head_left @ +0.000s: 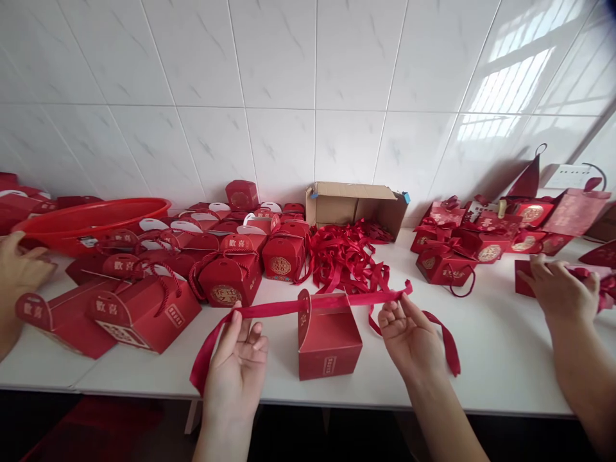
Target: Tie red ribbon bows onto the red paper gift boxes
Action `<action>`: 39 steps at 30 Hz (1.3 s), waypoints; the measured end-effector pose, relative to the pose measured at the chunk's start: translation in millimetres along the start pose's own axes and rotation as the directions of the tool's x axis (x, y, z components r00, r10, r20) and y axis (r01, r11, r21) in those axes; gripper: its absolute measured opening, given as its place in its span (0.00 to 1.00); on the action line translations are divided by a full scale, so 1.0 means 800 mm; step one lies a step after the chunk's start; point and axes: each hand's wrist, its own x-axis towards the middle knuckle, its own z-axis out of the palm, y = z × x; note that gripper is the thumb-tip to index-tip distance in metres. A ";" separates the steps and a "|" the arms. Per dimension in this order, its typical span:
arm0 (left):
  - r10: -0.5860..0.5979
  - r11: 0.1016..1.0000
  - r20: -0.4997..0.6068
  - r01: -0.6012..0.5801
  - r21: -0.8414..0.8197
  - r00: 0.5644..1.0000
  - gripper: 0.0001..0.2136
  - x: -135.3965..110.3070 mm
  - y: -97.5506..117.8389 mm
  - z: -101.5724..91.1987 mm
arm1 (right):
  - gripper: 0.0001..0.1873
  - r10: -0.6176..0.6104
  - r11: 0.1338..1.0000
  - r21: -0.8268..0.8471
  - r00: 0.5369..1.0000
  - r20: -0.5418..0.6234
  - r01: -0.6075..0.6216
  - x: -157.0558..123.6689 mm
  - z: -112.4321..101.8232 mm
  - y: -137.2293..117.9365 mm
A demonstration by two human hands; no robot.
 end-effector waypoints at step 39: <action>0.068 0.749 0.797 -0.558 0.356 0.600 0.10 -0.018 0.040 0.174 | 0.06 -0.129 0.509 -0.369 0.493 0.860 0.777 -0.027 0.164 -0.056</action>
